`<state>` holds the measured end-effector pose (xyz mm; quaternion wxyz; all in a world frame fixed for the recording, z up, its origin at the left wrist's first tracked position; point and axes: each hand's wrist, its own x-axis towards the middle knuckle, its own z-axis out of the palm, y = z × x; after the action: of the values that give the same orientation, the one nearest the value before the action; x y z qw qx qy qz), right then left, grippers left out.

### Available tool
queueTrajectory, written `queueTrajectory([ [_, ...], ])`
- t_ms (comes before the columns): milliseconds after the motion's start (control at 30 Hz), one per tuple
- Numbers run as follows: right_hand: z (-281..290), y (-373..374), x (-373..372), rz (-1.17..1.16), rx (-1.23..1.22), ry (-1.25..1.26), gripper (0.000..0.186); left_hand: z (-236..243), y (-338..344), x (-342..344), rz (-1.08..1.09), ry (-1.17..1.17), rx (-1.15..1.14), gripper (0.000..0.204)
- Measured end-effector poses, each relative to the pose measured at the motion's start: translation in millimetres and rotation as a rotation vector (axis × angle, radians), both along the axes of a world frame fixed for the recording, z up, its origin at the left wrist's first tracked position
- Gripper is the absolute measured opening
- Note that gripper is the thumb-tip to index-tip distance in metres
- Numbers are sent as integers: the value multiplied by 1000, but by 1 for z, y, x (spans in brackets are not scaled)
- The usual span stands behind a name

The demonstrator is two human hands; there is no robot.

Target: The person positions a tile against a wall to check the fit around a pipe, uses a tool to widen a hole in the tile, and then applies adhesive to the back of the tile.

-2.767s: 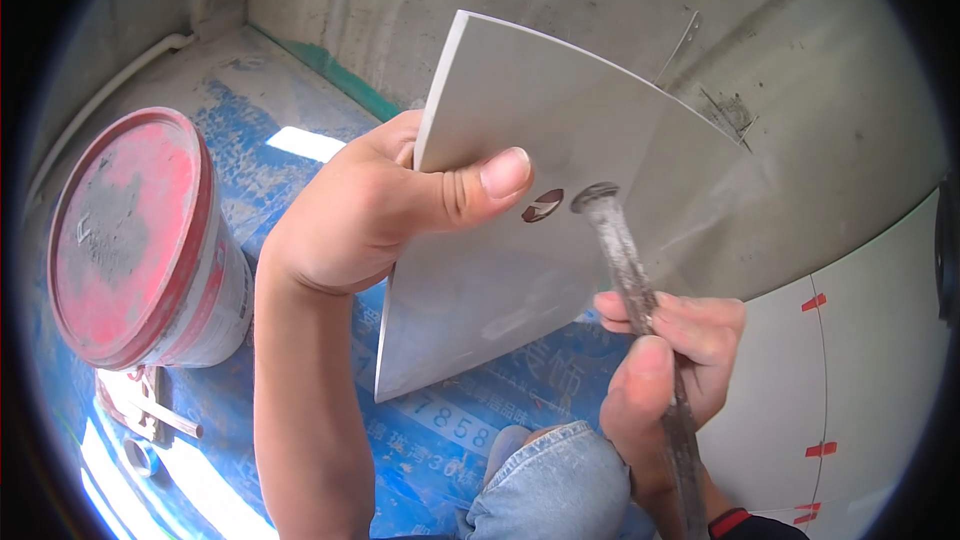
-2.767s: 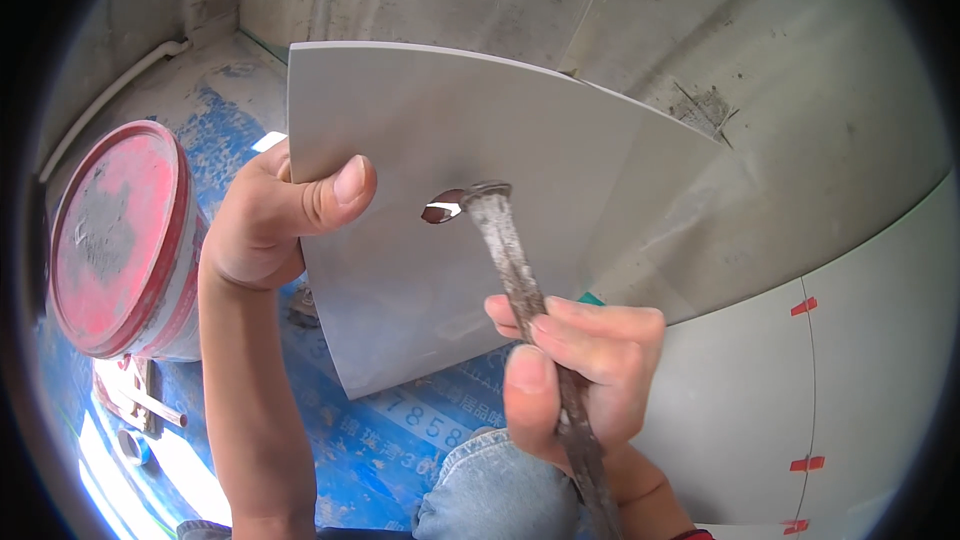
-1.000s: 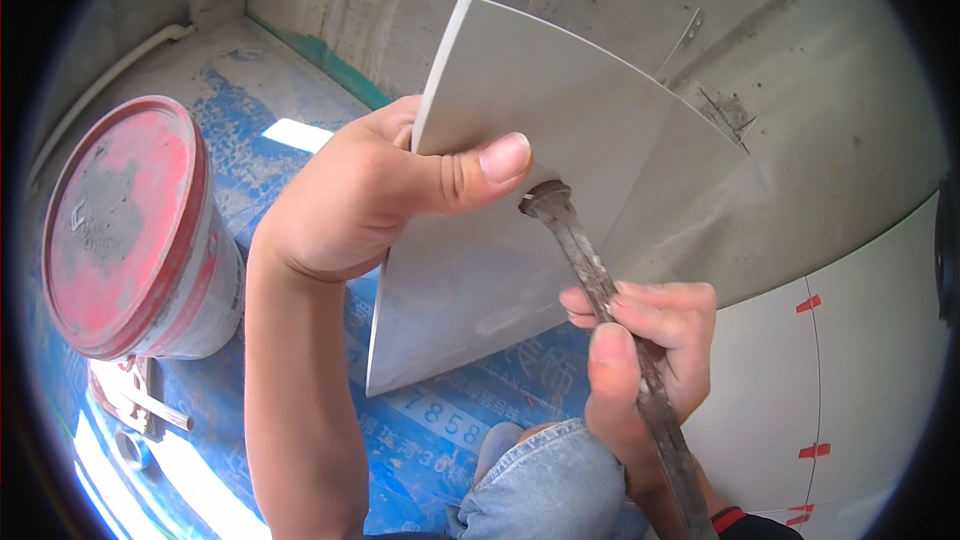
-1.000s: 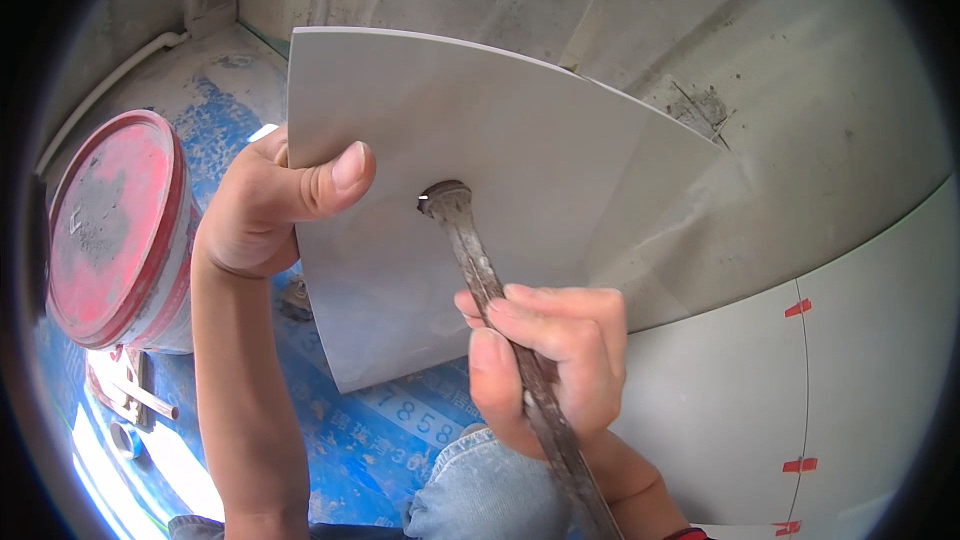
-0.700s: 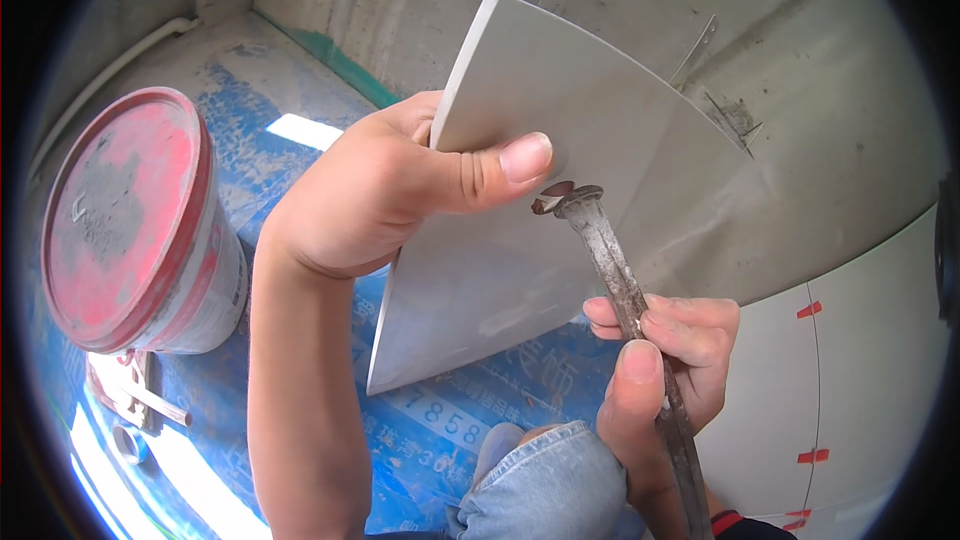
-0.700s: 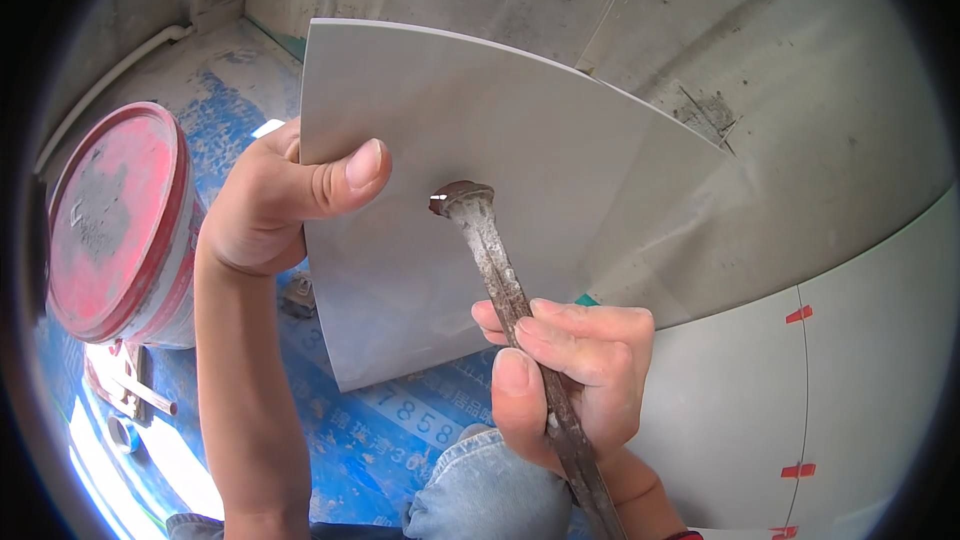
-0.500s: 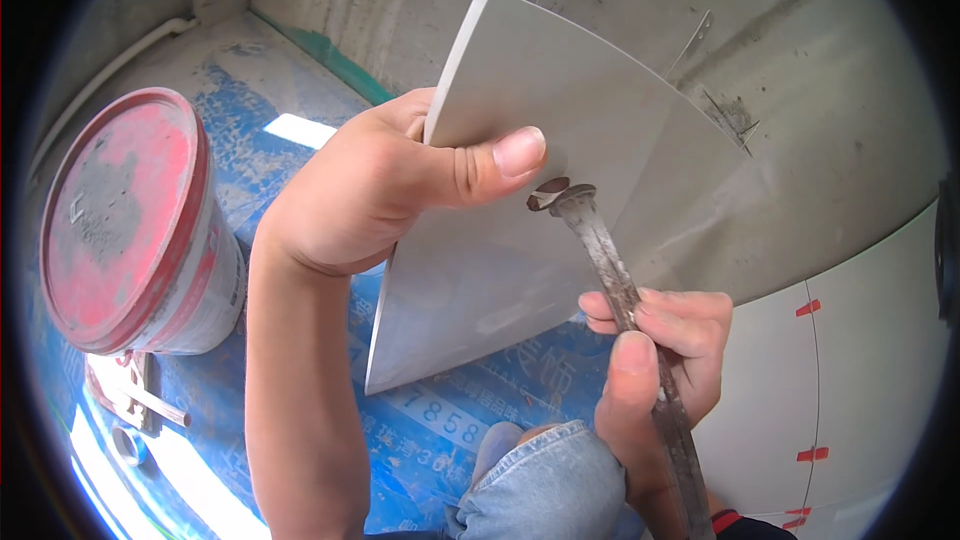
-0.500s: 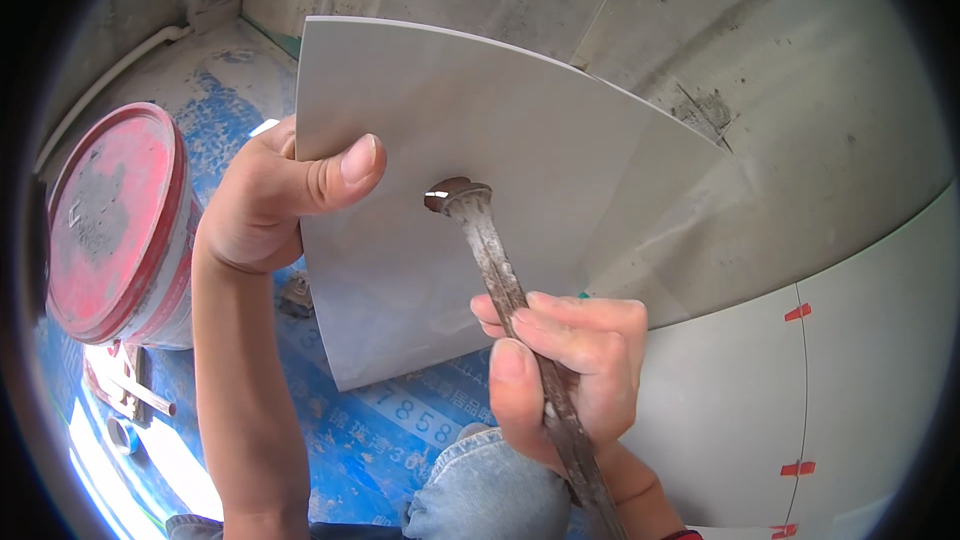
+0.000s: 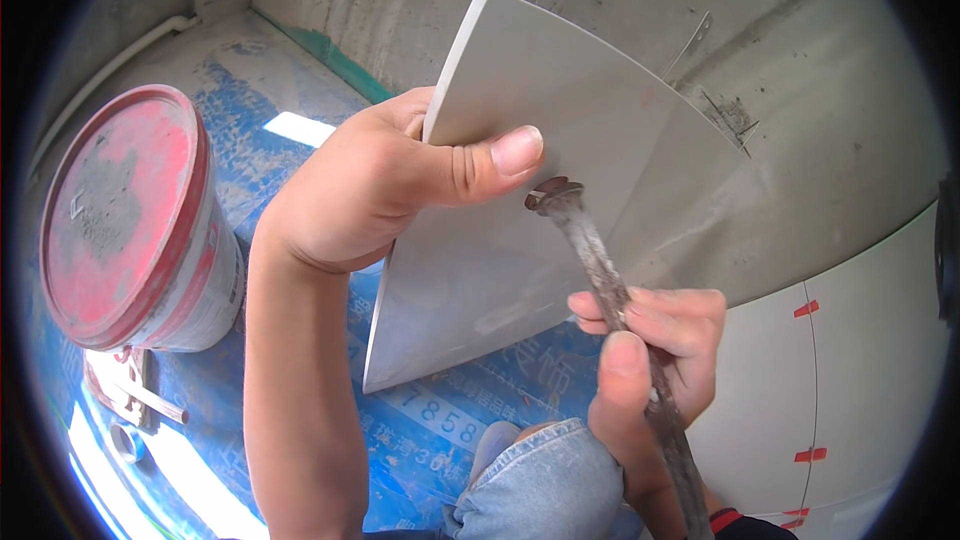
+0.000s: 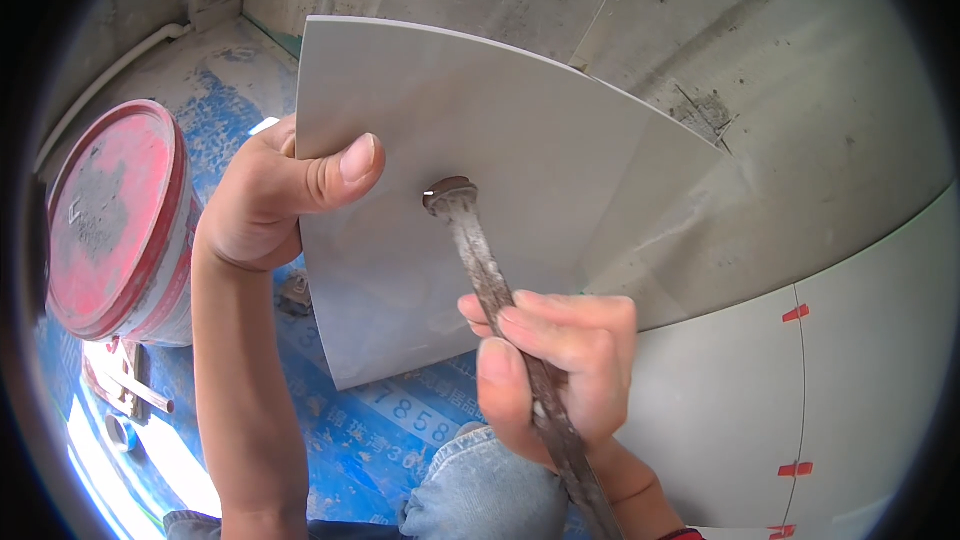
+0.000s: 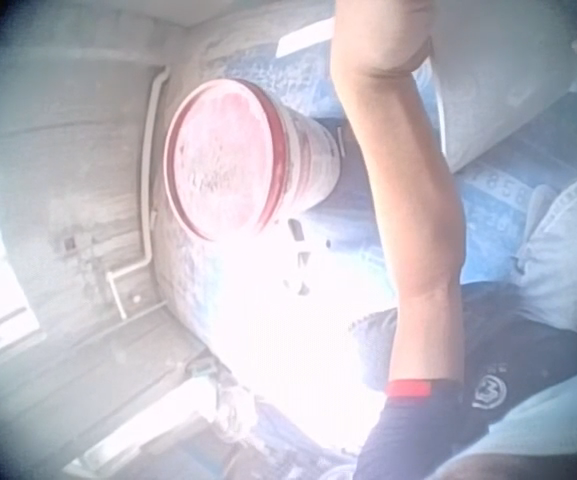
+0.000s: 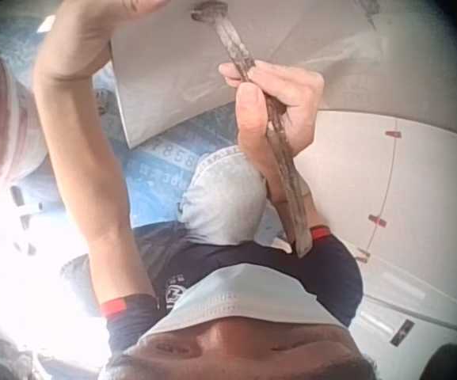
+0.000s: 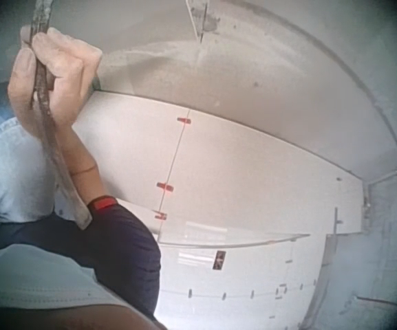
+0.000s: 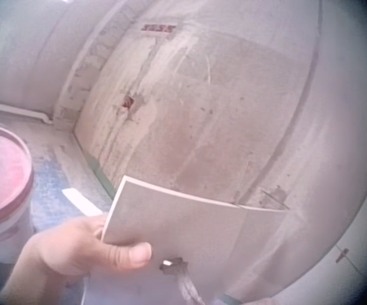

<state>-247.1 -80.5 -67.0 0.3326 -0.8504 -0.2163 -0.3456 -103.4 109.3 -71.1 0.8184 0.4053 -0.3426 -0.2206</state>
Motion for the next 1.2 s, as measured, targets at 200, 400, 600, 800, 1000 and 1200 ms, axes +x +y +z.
queueTrajectory([
  [200, -1, 0, -1, 22, 26, -3, 19, -1, 4, 1, -4, 12, 10, 41],
  [400, 1, 0, -1, 9, -6, 1, 20, 0, 2, -1, 42, 44, 5, 41],
  [600, -3, 2, 3, 15, -25, 7, 20, 0, 4, -1, 70, 32, 21, 40],
  [800, -2, 0, -2, 11, 10, -11, 19, -1, 3, 0, 50, 18, -6, 40],
  [1000, -5, 1, 1, -21, 17, -6, 19, -2, 4, 3, 96, -14, 81, 39],
  [1200, -5, 2, 2, -14, 30, 14, 19, -2, 4, 2, 82, -7, 56, 40],
])
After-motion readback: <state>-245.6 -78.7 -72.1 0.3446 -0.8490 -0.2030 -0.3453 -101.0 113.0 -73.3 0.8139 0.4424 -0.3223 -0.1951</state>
